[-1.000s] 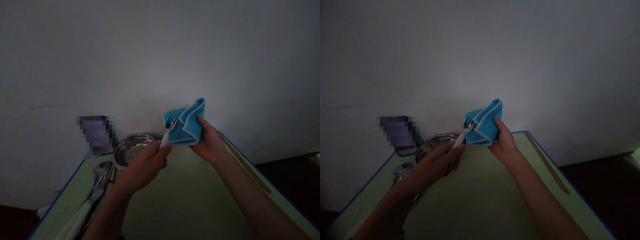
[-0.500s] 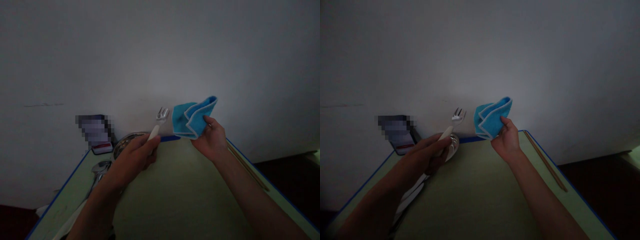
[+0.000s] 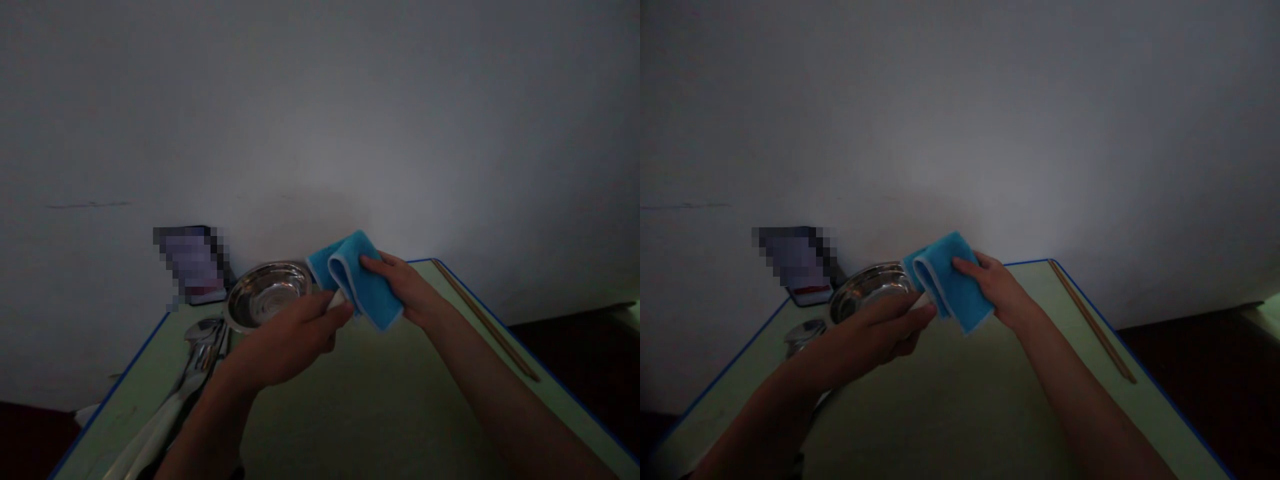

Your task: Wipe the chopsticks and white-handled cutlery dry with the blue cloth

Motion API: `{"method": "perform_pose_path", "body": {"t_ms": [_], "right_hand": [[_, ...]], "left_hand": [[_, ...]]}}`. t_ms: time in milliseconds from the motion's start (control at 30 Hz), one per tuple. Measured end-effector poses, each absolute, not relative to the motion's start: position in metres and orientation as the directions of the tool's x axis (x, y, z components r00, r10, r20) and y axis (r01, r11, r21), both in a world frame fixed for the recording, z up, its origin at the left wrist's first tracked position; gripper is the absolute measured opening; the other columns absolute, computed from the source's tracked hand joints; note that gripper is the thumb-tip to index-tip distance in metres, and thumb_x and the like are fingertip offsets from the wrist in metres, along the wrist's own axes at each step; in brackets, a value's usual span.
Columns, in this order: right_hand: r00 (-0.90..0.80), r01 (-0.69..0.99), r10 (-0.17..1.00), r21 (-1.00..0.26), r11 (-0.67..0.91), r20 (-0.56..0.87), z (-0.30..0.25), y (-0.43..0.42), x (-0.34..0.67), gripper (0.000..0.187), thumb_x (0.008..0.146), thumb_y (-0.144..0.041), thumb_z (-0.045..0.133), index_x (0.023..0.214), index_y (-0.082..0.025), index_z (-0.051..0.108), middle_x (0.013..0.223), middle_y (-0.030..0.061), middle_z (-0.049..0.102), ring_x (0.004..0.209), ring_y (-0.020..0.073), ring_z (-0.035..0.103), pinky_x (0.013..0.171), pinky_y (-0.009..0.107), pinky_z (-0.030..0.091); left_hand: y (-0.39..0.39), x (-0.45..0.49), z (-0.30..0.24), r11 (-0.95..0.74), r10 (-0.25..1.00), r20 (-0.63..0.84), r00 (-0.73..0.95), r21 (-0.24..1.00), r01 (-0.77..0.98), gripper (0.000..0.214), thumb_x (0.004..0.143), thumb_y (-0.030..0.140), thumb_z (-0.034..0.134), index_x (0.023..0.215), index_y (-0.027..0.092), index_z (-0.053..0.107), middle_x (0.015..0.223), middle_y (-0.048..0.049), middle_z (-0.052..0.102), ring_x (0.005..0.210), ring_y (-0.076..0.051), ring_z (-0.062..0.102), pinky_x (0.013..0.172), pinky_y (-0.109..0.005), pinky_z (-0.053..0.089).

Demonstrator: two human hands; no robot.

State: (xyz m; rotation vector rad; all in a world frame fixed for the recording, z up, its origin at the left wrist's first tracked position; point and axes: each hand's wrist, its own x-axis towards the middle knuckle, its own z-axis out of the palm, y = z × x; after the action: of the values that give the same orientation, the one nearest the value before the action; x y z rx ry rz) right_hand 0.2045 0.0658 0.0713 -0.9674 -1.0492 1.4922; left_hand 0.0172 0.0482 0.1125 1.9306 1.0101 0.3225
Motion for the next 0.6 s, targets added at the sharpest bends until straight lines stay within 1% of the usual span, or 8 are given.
{"method": "perform_pose_path", "body": {"t_ms": [67, 133, 200, 267, 367, 433, 533, 600], "right_hand": [[-0.184, -0.161, 0.983, -0.985, -0.054, -0.023, 0.072, 0.064, 0.209, 0.034, 0.073, -0.038, 0.06, 0.104, -0.024, 0.059, 0.091, 0.0019, 0.067, 0.074, 0.016, 0.062, 0.068, 0.03, 0.049], [-0.214, 0.001, 0.977, -1.0, 0.005, 0.005, 0.074, 0.062, 0.216, 0.035, 0.074, -0.038, 0.059, 0.106, -0.024, 0.059, 0.093, 0.0017, 0.066, 0.078, 0.0165, 0.061, 0.071, 0.03, 0.048], [-0.249, 0.149, 0.967, -0.985, 0.085, 0.046, 0.077, 0.062, 0.224, 0.034, 0.075, -0.036, 0.058, 0.107, -0.023, 0.059, 0.095, 0.0018, 0.066, 0.081, 0.0178, 0.06, 0.073, 0.032, 0.047], [-0.295, 0.221, 0.95, -0.961, 0.169, 0.099, 0.081, 0.062, 0.231, 0.036, 0.075, -0.029, 0.059, 0.11, -0.023, 0.058, 0.1, 0.0017, 0.064, 0.086, 0.019, 0.059, 0.076, 0.034, 0.046], [-0.334, 0.272, 0.929, -0.927, 0.257, 0.16, 0.085, 0.061, 0.238, 0.043, 0.071, -0.015, 0.057, 0.113, -0.024, 0.056, 0.107, 0.0011, 0.062, 0.093, 0.0197, 0.057, 0.083, 0.036, 0.044], [-0.348, 0.285, 0.923, -0.919, 0.271, 0.164, 0.087, 0.06, 0.239, 0.041, 0.071, -0.013, 0.056, 0.11, -0.024, 0.059, 0.104, 0.0007, 0.063, 0.092, 0.0196, 0.057, 0.082, 0.035, 0.044], [-0.319, 0.186, 0.936, -0.958, 0.218, 0.151, 0.089, 0.058, 0.233, 0.026, 0.078, -0.026, 0.053, 0.102, -0.024, 0.062, 0.094, 0.0006, 0.066, 0.083, 0.0169, 0.058, 0.073, 0.031, 0.045], [-0.248, 0.145, 0.958, -0.972, 0.183, 0.144, 0.088, 0.057, 0.225, 0.026, 0.081, -0.038, 0.048, 0.097, -0.023, 0.063, 0.085, 0.001, 0.065, 0.073, 0.0146, 0.057, 0.064, 0.028, 0.045]], "left_hand": [[0.048, 0.016, 0.112, -0.271, 0.761, -0.149, 0.631, 0.811, 0.518, 0.034, 0.086, 0.045, 0.033, 0.069, 0.018, 0.046, 0.058, 0.005, 0.043, 0.05, -0.009, 0.04, 0.049, -0.021, 0.034], [0.048, 0.016, 0.113, -0.282, 0.761, -0.146, 0.632, 0.803, 0.525, 0.035, 0.086, 0.045, 0.032, 0.068, 0.019, 0.045, 0.057, 0.0051, 0.042, 0.051, -0.009, 0.04, 0.049, -0.021, 0.034], [0.048, 0.016, 0.114, -0.298, 0.755, -0.151, 0.638, 0.787, 0.54, 0.035, 0.086, 0.045, 0.033, 0.067, 0.019, 0.045, 0.057, 0.0047, 0.043, 0.051, -0.01, 0.041, 0.049, -0.021, 0.033], [0.047, 0.016, 0.115, -0.327, 0.748, -0.146, 0.647, 0.767, 0.552, 0.034, 0.086, 0.044, 0.034, 0.068, 0.018, 0.047, 0.057, 0.0041, 0.044, 0.052, -0.011, 0.042, 0.05, -0.022, 0.033], [0.046, 0.015, 0.117, -0.375, 0.742, -0.134, 0.657, 0.73, 0.572, 0.032, 0.086, 0.041, 0.034, 0.073, 0.018, 0.052, 0.06, 0.0029, 0.047, 0.055, -0.012, 0.045, 0.052, -0.023, 0.034], [0.044, 0.014, 0.118, -0.399, 0.74, -0.128, 0.661, 0.708, 0.583, 0.031, 0.086, 0.041, 0.036, 0.074, 0.018, 0.054, 0.063, 0.0021, 0.05, 0.057, -0.012, 0.047, 0.053, -0.023, 0.034], [0.042, 0.014, 0.12, -0.412, 0.741, -0.102, 0.664, 0.712, 0.569, 0.028, 0.086, 0.039, 0.037, 0.079, 0.02, 0.056, 0.067, 0.0018, 0.053, 0.059, -0.012, 0.048, 0.055, -0.023, 0.036], [0.042, 0.014, 0.121, -0.414, 0.741, -0.084, 0.666, 0.724, 0.552, 0.027, 0.086, 0.039, 0.038, 0.081, 0.02, 0.057, 0.069, 0.002, 0.054, 0.059, -0.012, 0.048, 0.056, -0.023, 0.036]]}}
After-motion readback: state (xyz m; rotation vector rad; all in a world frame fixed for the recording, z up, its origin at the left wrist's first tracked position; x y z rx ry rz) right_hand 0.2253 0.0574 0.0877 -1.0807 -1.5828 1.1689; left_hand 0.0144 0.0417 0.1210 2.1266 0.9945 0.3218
